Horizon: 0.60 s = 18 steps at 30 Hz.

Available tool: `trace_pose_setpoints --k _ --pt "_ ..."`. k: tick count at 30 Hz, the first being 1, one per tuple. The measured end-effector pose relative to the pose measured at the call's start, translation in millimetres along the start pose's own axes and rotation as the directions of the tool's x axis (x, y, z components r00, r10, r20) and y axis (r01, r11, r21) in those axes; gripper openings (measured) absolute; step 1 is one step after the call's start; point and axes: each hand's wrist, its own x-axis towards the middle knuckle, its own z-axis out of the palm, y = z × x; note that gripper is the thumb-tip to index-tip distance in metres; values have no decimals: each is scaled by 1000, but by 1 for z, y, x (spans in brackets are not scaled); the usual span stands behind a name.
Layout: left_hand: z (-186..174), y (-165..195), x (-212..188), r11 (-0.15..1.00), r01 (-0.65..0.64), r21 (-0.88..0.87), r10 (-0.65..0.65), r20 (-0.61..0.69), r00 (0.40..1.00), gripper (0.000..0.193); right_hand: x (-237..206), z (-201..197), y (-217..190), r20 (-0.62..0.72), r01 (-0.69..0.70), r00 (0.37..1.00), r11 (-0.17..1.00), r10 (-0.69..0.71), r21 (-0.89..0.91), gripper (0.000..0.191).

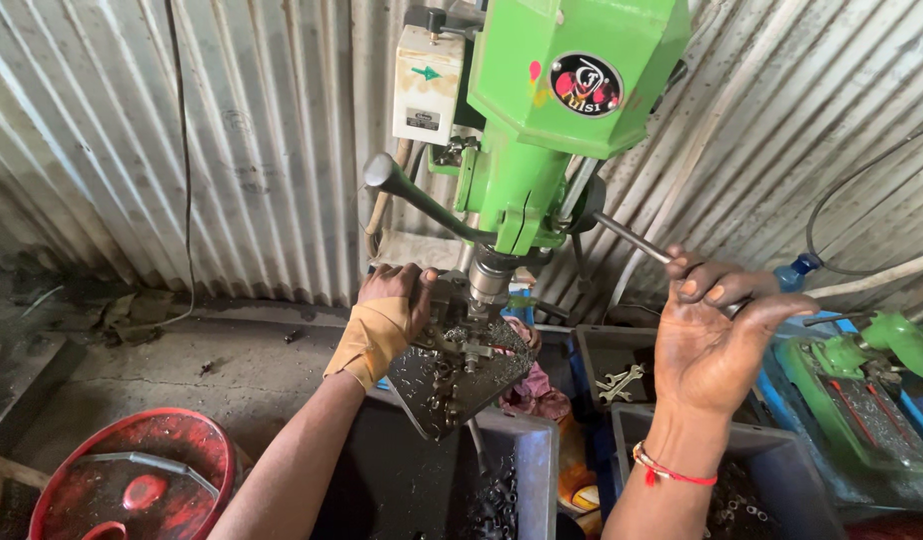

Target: The person operates a green drill press to drill holes in small metal parts. They pick parts from a bin, place them under the drill, lower the handle to drill, then remove and return the parts to the bin. The process repeats for multiple parts.

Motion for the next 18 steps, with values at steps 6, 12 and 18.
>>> trace_pose_setpoints --k 6,12,18 --pt "-2 1 1 1000 -2 -13 2 32 999 42 -2 -2 1 0 -2 1000 1000 2 -2 54" --pt "-2 2 2 1000 -8 -15 8 19 1000 43 -3 -5 3 41 4 999 1000 -4 -5 54" --pt "-2 4 3 1000 -9 -11 9 20 1000 45 -7 -10 5 42 5 999 1000 -5 -16 56"
